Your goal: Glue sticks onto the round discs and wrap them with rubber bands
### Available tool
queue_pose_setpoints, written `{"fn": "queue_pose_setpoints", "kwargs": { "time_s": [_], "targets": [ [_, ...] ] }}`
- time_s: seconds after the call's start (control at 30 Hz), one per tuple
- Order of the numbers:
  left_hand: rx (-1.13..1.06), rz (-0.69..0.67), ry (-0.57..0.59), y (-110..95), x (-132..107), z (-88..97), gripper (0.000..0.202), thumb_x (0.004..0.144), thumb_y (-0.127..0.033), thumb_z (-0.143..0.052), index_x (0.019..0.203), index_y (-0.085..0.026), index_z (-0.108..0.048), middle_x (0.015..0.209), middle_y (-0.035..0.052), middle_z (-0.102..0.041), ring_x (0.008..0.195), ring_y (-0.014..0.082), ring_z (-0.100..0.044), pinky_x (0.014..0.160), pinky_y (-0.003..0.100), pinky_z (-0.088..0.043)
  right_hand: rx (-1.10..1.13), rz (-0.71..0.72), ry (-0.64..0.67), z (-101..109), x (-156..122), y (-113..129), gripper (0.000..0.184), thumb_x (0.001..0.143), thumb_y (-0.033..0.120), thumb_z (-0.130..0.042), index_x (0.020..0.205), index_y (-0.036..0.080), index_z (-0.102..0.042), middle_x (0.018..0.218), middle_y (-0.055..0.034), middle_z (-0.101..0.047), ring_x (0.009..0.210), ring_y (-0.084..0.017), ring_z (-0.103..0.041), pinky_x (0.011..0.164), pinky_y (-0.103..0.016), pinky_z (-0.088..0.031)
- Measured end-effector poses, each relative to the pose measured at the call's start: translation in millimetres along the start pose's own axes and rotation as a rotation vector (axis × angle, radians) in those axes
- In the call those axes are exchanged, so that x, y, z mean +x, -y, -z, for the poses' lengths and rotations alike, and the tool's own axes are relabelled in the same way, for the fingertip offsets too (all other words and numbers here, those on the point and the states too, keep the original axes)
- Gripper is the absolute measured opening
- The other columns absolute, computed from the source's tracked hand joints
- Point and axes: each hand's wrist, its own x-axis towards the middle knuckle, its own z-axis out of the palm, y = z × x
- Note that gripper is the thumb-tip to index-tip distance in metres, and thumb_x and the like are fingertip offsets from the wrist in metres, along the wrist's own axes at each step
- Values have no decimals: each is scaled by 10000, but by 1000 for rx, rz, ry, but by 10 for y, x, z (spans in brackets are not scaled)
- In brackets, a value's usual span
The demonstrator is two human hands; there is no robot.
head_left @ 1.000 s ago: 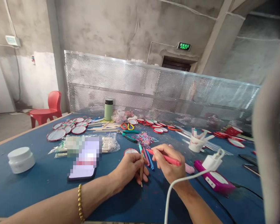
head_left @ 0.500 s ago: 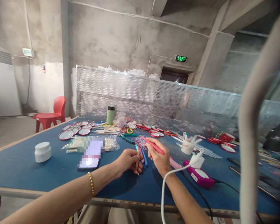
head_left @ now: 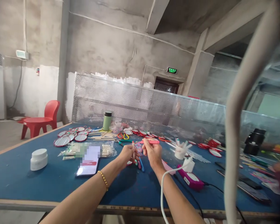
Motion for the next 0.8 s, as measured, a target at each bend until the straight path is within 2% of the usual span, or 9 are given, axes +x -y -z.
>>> {"fn": "queue_pose_setpoints", "kwargs": {
  "time_s": [0.13,0.3,0.5,0.63,0.8],
  "targets": [
    [16,-18,26,106,44,47,266,853,-390,-579,813,-138,-504,630,42,-639,499,139,-631,421,208,-466,0,-9,-29,-24,-28,-101,336,802,454,-657,644,167,-583,464,38,-532,336,-71,-436,359,-190,-336],
    [26,-45,92,152,44,-1,361,800,-477,-629,813,-134,-516,634,54,-655,497,164,-650,402,216,-467,24,-51,-75,62,-85,-134,288,791,444,-649,764,157,-631,488,35,-562,333,-76,-434,336,-190,-313],
    [27,-93,108,38,3,5,344,776,-451,-654,807,-128,-538,654,59,-666,525,177,-670,427,226,-482,64,-70,-117,69,-120,-110,325,776,450,-672,856,135,-667,593,-14,-649,346,-67,-447,337,-187,-314],
    [31,-132,103,-84,-50,25,307,778,-415,-647,824,-130,-541,683,65,-680,529,161,-662,433,219,-484,50,-68,-104,59,-134,-49,310,774,443,-692,809,136,-670,588,-20,-654,354,-67,-447,356,-193,-334],
    [26,-159,115,-130,-96,19,315,789,-382,-617,959,-138,-513,717,59,-692,531,161,-662,412,213,-482,18,-45,-90,70,-156,16,295,796,434,-676,768,141,-657,546,-1,-619,355,-70,-431,371,-202,-344]
  ]
}}
